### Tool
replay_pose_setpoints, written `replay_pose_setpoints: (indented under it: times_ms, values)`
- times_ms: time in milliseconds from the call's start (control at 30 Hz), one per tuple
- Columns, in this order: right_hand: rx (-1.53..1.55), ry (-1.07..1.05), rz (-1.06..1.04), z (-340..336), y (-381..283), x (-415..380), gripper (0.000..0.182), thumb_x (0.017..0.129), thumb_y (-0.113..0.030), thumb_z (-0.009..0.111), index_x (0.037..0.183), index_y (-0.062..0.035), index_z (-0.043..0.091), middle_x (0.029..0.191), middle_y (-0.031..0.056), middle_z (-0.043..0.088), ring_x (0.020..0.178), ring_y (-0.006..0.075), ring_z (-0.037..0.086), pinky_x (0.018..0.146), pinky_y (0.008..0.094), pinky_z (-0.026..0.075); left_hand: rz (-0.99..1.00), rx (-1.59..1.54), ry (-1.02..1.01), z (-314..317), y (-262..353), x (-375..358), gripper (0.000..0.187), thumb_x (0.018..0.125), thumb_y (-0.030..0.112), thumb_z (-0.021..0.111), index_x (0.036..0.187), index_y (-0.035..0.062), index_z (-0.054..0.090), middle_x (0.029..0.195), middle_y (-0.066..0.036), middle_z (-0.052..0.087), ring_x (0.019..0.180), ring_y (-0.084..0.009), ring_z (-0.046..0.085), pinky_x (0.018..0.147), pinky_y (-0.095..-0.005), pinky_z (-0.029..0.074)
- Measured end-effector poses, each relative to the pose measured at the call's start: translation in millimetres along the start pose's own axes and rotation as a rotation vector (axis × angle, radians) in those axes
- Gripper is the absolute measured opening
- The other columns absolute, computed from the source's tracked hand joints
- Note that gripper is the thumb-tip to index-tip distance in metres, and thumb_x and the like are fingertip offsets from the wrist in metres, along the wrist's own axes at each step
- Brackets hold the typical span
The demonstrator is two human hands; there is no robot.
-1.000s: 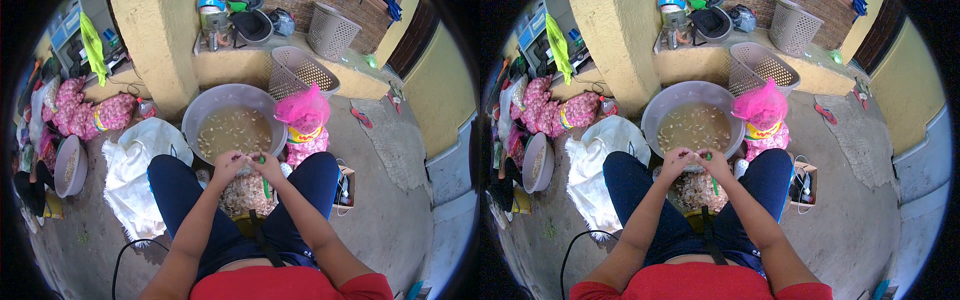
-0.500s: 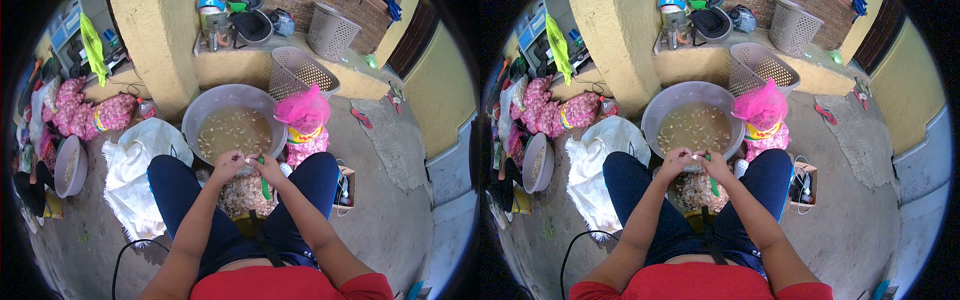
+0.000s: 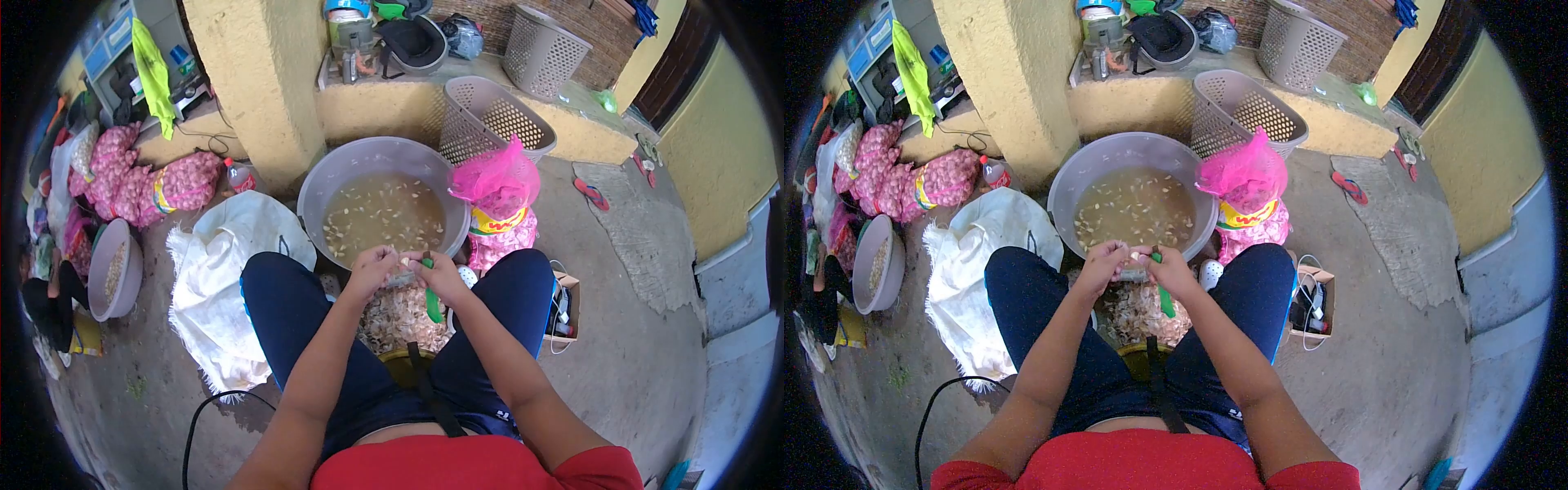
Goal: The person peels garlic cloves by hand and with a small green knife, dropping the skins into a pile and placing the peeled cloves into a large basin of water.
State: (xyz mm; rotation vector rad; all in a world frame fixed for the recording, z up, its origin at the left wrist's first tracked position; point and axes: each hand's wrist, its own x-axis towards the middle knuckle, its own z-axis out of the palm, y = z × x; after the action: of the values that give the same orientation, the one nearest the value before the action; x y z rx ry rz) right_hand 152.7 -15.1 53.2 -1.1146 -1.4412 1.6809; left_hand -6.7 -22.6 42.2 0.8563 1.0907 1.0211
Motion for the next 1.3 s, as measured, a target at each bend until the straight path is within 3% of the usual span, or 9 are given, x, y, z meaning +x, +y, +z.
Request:
replay_pose_setpoints:
  times_ms: [233,433,633,733,900,1033,1133,1200,1300]
  values:
    - [0.167,0.164,0.155,3,6,4,0.027,0.082,-0.025,0.052,0.090,0.0007,0.054,0.065,0.0035,0.055,0.043,0.0078,0.040,0.039,0.0226,0.035,0.018,-0.057,0.022,0,-5,1,0.010,0.079,0.014,0.049,0.073,0.0064,0.048,0.057,0.003,0.040,0.045,-0.0043,0.036,0.035,-0.0175,0.027]
    - [0.085,0.103,0.113,2,11,4,0.033,0.080,-0.032,0.053,0.077,0.0009,0.055,0.062,0.0037,0.054,0.042,0.0079,0.039,0.039,0.0229,0.035,-0.002,0.000,-0.051,3,-1,-2,0.012,0.079,0.014,0.049,0.070,0.0075,0.047,0.055,0.003,0.039,0.044,-0.0039,0.035,0.036,-0.0169,0.026]
    - [0.000,0.063,0.101,1,14,8,0.026,0.083,-0.026,0.050,0.088,-0.0002,0.052,0.070,0.0041,0.055,0.043,0.0056,0.037,0.040,0.0200,0.033,-0.054,-0.121,-0.145,2,2,-4,0.012,0.080,0.014,0.047,0.069,0.0090,0.045,0.056,0.004,0.039,0.044,-0.0037,0.034,0.036,-0.0166,0.026]
    - [0.091,0.066,0.056,2,16,7,0.031,0.081,-0.031,0.051,0.073,-0.0013,0.055,0.053,0.0015,0.048,0.041,0.0065,0.036,0.039,0.0218,0.033,-0.077,-0.204,-0.079,1,4,-4,0.011,0.080,0.014,0.045,0.071,0.0093,0.045,0.057,0.004,0.039,0.045,-0.0035,0.034,0.036,-0.0165,0.026]
    - [0.405,-0.023,0.089,-2,-6,-1,0.027,0.082,-0.026,0.050,0.090,0.0000,0.054,0.067,0.0035,0.052,0.041,0.0055,0.034,0.039,0.0211,0.033,-0.026,-0.335,0.035,-17,3,6,0.010,0.081,0.014,0.044,0.073,0.0092,0.045,0.057,0.003,0.038,0.047,-0.0045,0.036,0.037,-0.0175,0.027]
    - [0.409,-0.038,0.135,-8,-4,0,0.031,0.081,-0.020,0.052,0.104,0.0004,0.049,0.080,0.0053,0.054,0.042,0.0052,0.033,0.040,0.0210,0.033,-0.013,-0.130,0.073,-25,2,9,0.009,0.078,0.015,0.047,0.074,0.0068,0.048,0.056,0.002,0.040,0.045,-0.0057,0.038,0.037,-0.0192,0.028]
    - [0.326,-0.050,0.162,-9,6,4,0.029,0.080,-0.018,0.052,0.097,0.0043,0.051,0.077,0.0070,0.056,0.040,0.0058,0.035,0.039,0.0205,0.033,0.138,0.250,0.249,-29,-10,13,0.012,0.074,0.015,0.051,0.073,0.0034,0.051,0.058,-0.001,0.046,0.047,-0.0102,0.043,0.041,-0.0231,0.034]
    - [0.015,-0.047,0.231,-7,9,4,0.027,0.078,-0.018,0.053,0.095,0.0031,0.053,0.075,0.0069,0.058,0.042,0.0069,0.039,0.039,0.0211,0.034,0.376,0.563,0.324,-37,-24,17,0.015,0.070,0.015,0.054,0.075,0.0009,0.054,0.061,-0.006,0.053,0.049,-0.0153,0.049,0.046,-0.0264,0.040]
    - [-0.469,-0.169,0.187,-8,19,8,0.023,0.074,-0.016,0.055,0.089,0.0009,0.056,0.071,0.0059,0.059,0.046,0.0090,0.045,0.039,0.0218,0.037,0.192,0.905,0.174,-42,-28,11,0.022,0.064,0.017,0.057,0.079,0.0007,0.056,0.068,-0.014,0.057,0.060,-0.0248,0.055,0.056,-0.0312,0.044]
